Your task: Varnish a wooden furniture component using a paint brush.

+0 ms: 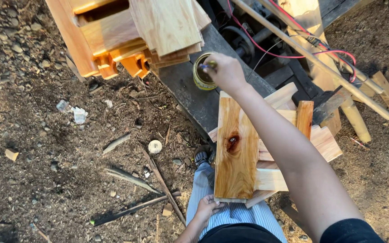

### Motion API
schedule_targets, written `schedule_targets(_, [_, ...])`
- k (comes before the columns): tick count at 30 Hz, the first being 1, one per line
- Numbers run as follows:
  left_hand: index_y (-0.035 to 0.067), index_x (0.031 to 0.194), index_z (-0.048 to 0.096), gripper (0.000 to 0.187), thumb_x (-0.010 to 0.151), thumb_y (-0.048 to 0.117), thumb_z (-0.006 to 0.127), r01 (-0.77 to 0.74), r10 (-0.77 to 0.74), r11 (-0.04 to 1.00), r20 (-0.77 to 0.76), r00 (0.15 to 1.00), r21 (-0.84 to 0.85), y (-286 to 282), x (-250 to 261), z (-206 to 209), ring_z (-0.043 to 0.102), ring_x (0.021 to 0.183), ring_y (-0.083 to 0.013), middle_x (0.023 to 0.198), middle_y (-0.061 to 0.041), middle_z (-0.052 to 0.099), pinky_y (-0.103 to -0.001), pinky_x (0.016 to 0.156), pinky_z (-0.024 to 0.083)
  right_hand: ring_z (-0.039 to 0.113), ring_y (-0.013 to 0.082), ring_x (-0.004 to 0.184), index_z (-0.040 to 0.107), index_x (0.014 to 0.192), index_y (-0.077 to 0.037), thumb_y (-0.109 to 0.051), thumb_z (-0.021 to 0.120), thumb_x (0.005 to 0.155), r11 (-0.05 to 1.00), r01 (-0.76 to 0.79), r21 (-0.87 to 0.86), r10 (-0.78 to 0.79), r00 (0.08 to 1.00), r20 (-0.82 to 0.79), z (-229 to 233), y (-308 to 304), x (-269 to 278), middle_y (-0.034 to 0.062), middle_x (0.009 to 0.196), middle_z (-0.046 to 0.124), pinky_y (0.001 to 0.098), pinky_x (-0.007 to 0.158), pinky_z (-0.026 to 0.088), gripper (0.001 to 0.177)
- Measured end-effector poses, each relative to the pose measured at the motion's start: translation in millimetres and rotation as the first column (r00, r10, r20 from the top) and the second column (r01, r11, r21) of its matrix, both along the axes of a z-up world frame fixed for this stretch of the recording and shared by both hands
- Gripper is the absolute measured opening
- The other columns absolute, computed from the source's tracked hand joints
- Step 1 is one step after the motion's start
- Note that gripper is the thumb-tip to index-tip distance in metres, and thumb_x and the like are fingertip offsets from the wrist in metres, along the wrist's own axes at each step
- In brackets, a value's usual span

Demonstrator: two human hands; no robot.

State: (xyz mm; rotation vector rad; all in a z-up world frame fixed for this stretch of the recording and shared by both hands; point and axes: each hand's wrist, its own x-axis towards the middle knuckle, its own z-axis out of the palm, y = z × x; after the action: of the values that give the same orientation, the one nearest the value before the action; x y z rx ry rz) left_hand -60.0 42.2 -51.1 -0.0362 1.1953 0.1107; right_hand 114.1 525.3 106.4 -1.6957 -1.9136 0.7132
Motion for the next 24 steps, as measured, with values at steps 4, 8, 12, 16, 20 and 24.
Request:
schedule_targets(4, [0.003,0.128,0.056,0.031,0.098,0.006,0.062,0.015,-0.015,1.0,0.007,1.0,0.017,-1.3,-1.3,-1.6,0.077,0.104,-0.02,0.113,-0.012,0.077,-0.034,0.09,0.06,0.072,0.029,0.084,0.073,0.099,-0.013,-0.012,0.081,0.085,0.972,-0.157,0.173,0.135,0.982,0.134,15.4,-7.1,-7.5,0.009,0.099,0.074,0.0395,0.073,0.059,0.016])
schedule_targets(8, [0.006,0.13,0.056,0.033,0.097,0.006,0.061,0.051,-0.051,0.999,-0.018,0.999,-0.002,2.7,-2.5,-3.1,0.076,0.105,-0.0184,0.114,-0.009,0.076,-0.035,0.092,0.056,0.071,0.0265,0.086,0.067,0.099,-0.012,-0.011,0.073,0.084,0.924,-0.336,0.181,0.249,0.891,0.38,13.5,-7.3,-12.9,0.0049,0.092,0.068,0.0394,0.069,0.059,0.016])
schedule_targets(12, [0.005,0.131,0.055,0.034,0.097,0.005,0.061,0.015,-0.015,1.0,-0.005,1.0,0.01,-1.7,-0.7,-9.5,0.077,0.107,-0.0198,0.116,-0.011,0.076,-0.037,0.093,0.056,0.071,0.0263,0.086,0.065,0.096,-0.01,-0.007,0.066,0.082,0.876,-0.48,0.055,0.389,0.768,0.508,13.2,-11.0,-16.9,0.0061,0.092,0.067,0.039,0.068,0.059,0.015])
schedule_targets(16, [0.005,0.132,0.056,0.036,0.097,0.005,0.061,0.01,-0.01,1.0,-0.007,1.0,0.025,-5.1,-0.1,-10.3,0.076,0.106,-0.0198,0.116,-0.011,0.077,-0.038,0.095,0.057,0.071,0.027,0.085,0.067,0.096,-0.01,-0.007,0.066,0.08,0.844,-0.536,-0.034,0.462,0.692,0.554,15.2,-18.5,-21.9,0.0075,0.09,0.067,0.0394,0.067,0.059,0.016])
schedule_targets(20, [0.005,0.133,0.054,0.036,0.097,0.005,0.06,-0.026,0.026,0.999,-0.01,1.0,0.026,-6.6,2.7,-13.0,0.076,0.106,-0.0212,0.117,-0.011,0.076,-0.041,0.098,0.056,0.072,0.027,0.083,0.067,0.096,-0.008,-0.009,0.066,0.084,0.81,-0.573,-0.125,0.526,0.614,0.589,18.8,-21.5,-23.1,0.0089,0.089,0.067,0.039,0.065,0.059,0.012])
schedule_targets(24, [0.007,0.135,0.053,0.037,0.098,0.005,0.06,-0.018,0.019,1.0,-0.023,1.0,0.025,-7.3,2.4,-11.1,0.075,0.108,-0.0216,0.119,-0.012,0.075,-0.043,0.101,0.055,0.072,0.0272,0.086,0.067,0.096,-0.008,-0.008,0.067,0.086,0.815,-0.561,-0.144,0.532,0.627,0.569,14.3,-17.2,-16.7,0.0093,0.093,0.069,0.0398,0.068,0.059,0.01])
